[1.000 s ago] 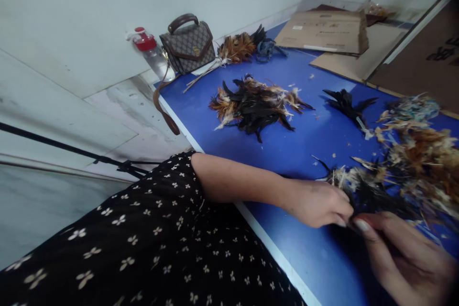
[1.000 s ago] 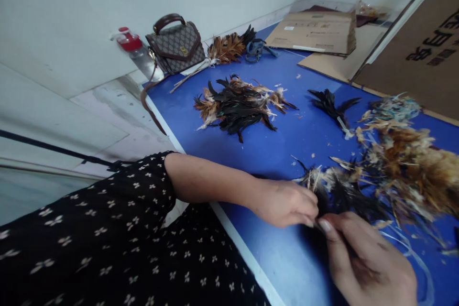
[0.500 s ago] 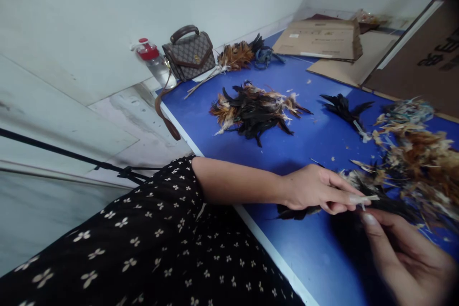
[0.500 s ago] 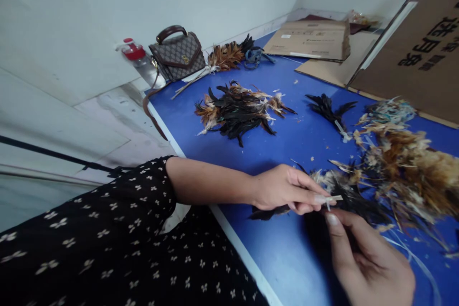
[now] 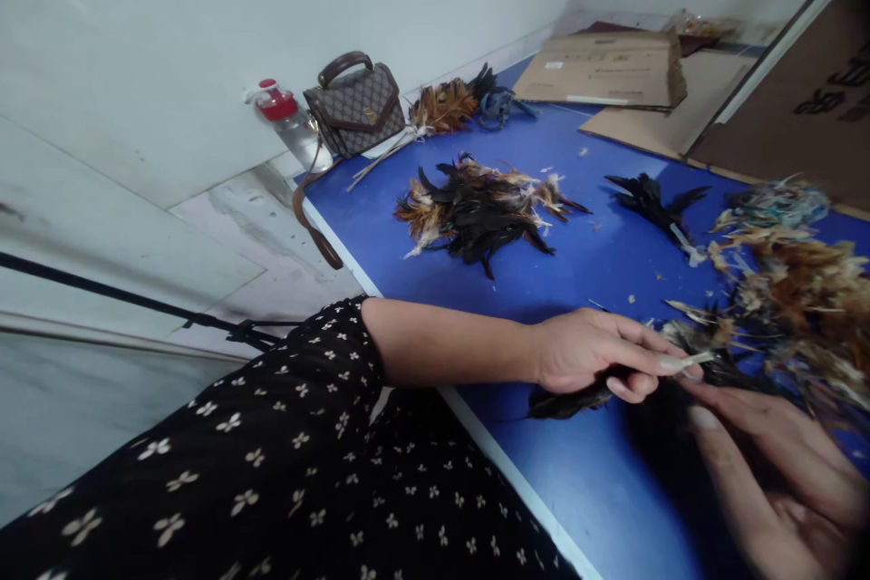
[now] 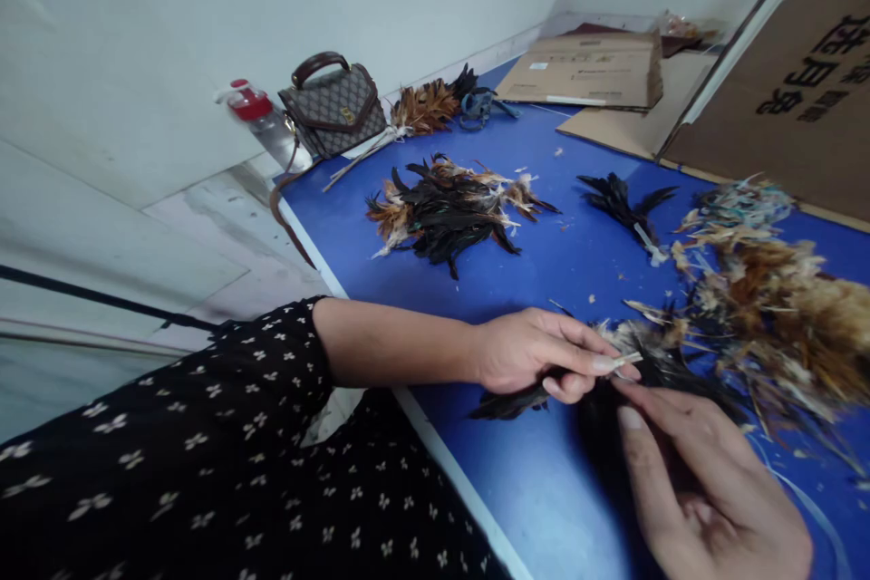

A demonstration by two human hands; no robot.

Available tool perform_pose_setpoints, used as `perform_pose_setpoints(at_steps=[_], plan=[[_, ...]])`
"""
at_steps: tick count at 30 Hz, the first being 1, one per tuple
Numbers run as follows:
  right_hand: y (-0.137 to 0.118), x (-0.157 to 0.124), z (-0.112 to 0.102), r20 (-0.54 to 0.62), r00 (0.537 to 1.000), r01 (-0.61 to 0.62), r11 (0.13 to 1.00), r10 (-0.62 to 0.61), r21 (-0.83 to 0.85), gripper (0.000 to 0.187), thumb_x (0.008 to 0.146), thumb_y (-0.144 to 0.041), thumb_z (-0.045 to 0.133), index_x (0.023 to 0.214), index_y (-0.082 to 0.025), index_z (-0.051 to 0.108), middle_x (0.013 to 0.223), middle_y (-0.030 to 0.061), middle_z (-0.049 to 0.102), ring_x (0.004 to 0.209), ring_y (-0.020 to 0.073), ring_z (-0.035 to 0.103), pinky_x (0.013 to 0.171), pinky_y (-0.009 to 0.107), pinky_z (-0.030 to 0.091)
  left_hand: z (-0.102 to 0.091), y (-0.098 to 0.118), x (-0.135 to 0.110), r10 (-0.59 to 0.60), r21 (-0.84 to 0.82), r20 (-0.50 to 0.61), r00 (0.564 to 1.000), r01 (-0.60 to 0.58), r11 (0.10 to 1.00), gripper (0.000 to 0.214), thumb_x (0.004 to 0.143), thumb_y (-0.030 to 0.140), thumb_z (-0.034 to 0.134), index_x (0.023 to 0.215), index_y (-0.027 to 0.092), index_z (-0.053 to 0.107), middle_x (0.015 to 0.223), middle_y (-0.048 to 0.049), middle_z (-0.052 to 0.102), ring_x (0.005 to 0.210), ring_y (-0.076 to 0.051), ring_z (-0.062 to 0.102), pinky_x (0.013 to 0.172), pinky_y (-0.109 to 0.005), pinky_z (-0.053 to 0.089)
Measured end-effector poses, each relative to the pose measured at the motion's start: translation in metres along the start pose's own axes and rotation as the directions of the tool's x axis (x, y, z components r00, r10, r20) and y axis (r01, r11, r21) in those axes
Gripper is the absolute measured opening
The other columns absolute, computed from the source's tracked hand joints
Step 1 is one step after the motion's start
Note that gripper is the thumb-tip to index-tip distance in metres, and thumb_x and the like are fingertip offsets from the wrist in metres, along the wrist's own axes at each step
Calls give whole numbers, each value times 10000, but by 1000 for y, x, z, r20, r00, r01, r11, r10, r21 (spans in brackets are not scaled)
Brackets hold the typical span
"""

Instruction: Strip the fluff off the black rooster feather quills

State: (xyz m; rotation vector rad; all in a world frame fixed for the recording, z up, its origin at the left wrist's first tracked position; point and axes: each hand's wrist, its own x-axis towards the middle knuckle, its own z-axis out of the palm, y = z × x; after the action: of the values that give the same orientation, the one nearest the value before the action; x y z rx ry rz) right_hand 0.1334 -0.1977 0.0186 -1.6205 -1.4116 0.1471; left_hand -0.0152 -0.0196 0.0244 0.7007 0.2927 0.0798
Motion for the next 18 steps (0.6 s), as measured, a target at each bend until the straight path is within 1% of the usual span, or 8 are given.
perform_pose_setpoints(at_steps=[3,5,7,9,11,13,15,18], plan=[[2,-1,6,-1,1000,15,1000,-15,5,243,994,-459,813,1208,-362,875,1138,26,807,940,216,767,788,378,582,-1,-2,3,-34,-32,-5,999,34,999,102,900,173,884,939,104,819,847,-50,716,609,-70,454,562,-282,238],[8,-6,10,9,999,-35,998,34,49,290,966,-463,842,1232,-355,884,1131,30,805,930,220,765,779,358,611,-2,-4,4,-44,-37,1,999,44,998,139,880,196,919,941,111,827,829,-47,710,633,-84,495,576,-280,276],[15,-13,14,1,990,-140,983,141,119,371,911,-476,896,1260,-349,888,1200,41,814,1009,245,786,833,341,662,-3,-6,4,-44,-25,-2,999,44,999,184,861,233,956,940,121,833,778,-38,692,666,-105,543,599,-276,323],[24,-19,16,-32,962,-263,951,271,161,409,852,-506,950,1220,-335,899,1298,44,820,1114,259,804,960,317,687,-5,-7,4,-52,4,-27,998,53,999,218,838,250,985,941,131,835,775,-41,704,705,-125,597,628,-275,378],[29,-22,18,-58,922,-368,914,382,169,395,820,-555,971,1123,-311,905,1329,35,828,1152,235,813,1055,249,645,-7,-8,5,-68,34,-57,996,70,997,242,822,258,1003,950,140,835,808,-51,733,746,-140,646,671,-285,439],[31,-23,19,-61,896,-425,889,440,169,403,807,-601,970,1060,-295,896,1314,27,837,1142,203,820,1073,174,591,-8,-9,5,-64,56,-69,996,68,996,264,817,276,1011,967,147,836,834,-56,751,771,-148,673,712,-302,483],[30,-22,20,-67,890,-434,884,450,174,419,792,-619,972,1036,-289,885,1298,28,839,1108,195,824,1045,148,585,-9,-10,5,-44,74,-66,997,49,996,306,789,293,1033,971,147,835,848,-57,755,780,-144,670,719,-303,478],[26,-18,21,-83,888,-434,885,452,170,431,775,-630,976,992,-276,861,1252,29,834,1025,173,811,993,124,588,-8,-10,4,-26,87,-73,997,32,996,400,696,307,1087,954,135,833,869,-57,741,787,-123,616,682,-285,392]])
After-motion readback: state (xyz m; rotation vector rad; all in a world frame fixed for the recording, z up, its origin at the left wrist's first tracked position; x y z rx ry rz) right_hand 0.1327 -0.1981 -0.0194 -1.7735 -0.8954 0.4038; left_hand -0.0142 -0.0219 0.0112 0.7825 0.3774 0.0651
